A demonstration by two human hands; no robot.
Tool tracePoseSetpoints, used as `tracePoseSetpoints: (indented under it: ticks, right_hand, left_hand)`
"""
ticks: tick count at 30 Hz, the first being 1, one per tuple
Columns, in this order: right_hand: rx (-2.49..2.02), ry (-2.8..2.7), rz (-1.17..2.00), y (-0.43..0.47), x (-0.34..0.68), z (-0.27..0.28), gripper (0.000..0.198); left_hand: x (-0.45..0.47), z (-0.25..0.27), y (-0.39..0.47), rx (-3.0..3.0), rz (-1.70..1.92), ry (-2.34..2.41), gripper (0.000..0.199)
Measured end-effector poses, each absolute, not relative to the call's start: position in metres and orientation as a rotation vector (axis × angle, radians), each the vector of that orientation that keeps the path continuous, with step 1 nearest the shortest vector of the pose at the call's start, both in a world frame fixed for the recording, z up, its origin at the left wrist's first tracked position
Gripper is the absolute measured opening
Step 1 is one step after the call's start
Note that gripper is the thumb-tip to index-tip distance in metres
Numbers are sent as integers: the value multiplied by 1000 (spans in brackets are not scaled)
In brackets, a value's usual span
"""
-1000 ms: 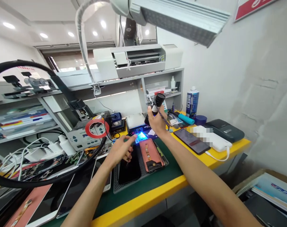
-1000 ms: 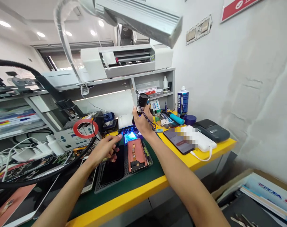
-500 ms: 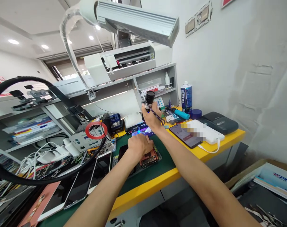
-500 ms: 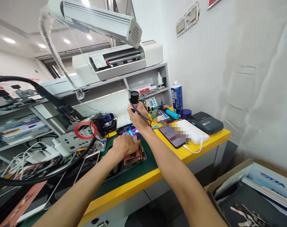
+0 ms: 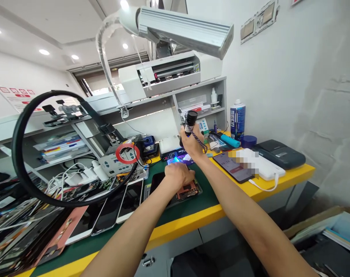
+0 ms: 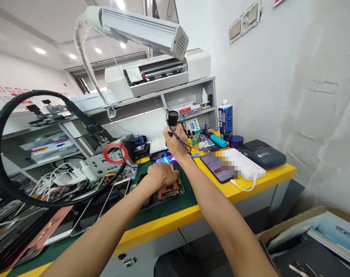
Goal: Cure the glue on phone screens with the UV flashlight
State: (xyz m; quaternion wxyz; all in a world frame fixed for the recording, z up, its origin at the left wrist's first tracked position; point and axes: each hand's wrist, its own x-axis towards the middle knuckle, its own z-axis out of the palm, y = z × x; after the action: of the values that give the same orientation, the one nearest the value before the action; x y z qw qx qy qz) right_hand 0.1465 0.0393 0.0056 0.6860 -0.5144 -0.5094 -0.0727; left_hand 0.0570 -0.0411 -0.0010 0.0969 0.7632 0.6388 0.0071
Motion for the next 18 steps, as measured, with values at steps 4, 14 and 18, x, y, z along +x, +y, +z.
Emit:
tracePoseSetpoints:
  ticks: [4, 14, 18]
  right_hand:
    - [-1167, -1147, -190, 42, 146, 5, 41]
    - [-1326, -1123, -125, 36, 143, 8, 47]
    - [-1343, -1065, -145, 39, 139, 9, 45]
  left_hand:
    - [56, -3, -40, 2305, -14, 1993, 56]
    - [55, 16, -77, 2393, 139, 1960, 61]
    - [19, 18, -121, 2482, 451, 1939, 40]
